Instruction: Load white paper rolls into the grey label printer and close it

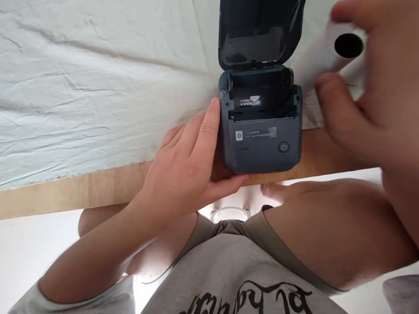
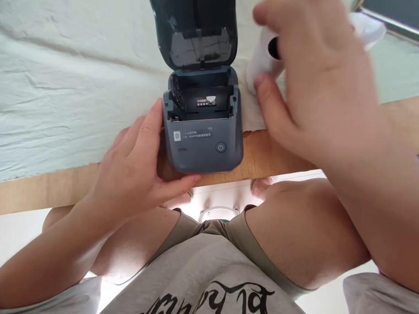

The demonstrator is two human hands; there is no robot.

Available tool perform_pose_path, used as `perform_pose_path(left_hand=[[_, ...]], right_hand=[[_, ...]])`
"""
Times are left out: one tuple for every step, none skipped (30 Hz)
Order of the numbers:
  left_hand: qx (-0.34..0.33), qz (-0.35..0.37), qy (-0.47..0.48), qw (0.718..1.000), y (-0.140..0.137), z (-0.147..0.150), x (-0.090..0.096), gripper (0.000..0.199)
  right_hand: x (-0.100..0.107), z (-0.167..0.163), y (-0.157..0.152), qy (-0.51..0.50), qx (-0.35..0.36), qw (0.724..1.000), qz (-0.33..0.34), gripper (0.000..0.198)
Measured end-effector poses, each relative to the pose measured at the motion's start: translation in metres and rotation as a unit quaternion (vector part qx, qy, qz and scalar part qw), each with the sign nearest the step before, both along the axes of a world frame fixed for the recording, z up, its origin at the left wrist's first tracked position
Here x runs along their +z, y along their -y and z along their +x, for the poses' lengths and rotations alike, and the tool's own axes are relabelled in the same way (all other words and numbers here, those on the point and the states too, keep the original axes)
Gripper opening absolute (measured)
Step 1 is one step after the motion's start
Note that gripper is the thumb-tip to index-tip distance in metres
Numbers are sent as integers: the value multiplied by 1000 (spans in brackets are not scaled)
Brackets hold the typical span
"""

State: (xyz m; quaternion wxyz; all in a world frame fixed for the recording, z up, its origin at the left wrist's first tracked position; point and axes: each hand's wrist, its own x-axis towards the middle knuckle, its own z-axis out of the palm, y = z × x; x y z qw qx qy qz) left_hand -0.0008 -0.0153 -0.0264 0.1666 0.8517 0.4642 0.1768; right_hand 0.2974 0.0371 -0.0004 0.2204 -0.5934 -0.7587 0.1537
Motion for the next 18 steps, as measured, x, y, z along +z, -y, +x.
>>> perform_pose_path(left_hand=[[2,-3,0,1000,0,0,0,99],[4,-6,1,1000,0,1,1,99],[5,-9,3,1000,0,1,1,98],[6,-11,4,1000,0,1,2,98],[8,-13,5,1000,0,1,2,98],[9,-14,5,1000,0,1,2,97],[10,-15,5,1000,1,1,2,97],[9,-15,4,1000,1,1,2,98],[8,-15,1,1000,1,1,2,99],[6,-15,-1,1000,0,1,2,100],[5,-14,-4,1000,0,1,2,101],[3,-11,-7,1000,0,0,2,101],[2,-7,-9,1000,0,0,2,101],[1,-2,-11,1000,0,0,2,100],[-1,3,-12,1000,0,0,1,100],[-3,6,-12,1000,1,0,1,100],[-5,8,-11,1000,1,0,1,100],[-5,7,-9,1000,1,0,0,100]], right_hand=[[-1,-8,1,52,11,999,11,63],[-2,-14,2,97,19,995,21,64],[-2,-19,3,125,21,992,26,64],[-3,-22,3,130,18,991,26,63],[-3,-23,4,130,12,991,30,62],[-2,-24,4,133,2,990,38,62],[-1,-23,4,135,-12,990,43,63],[-1,-22,4,136,-30,989,43,65],[0,-21,3,133,-45,989,38,66],[0,-19,3,124,-56,990,31,66],[0,-17,2,113,-60,991,24,64],[-1,-16,1,101,-58,993,20,61],[-3,-14,1,86,-51,995,19,59],[-4,-13,1,66,-38,997,21,58],[-6,-12,1,41,-12,999,24,58],[-8,-11,1,12,19,999,25,59],[-10,-10,1,-16,50,998,19,61],[-11,-10,1,-42,76,996,13,62]])
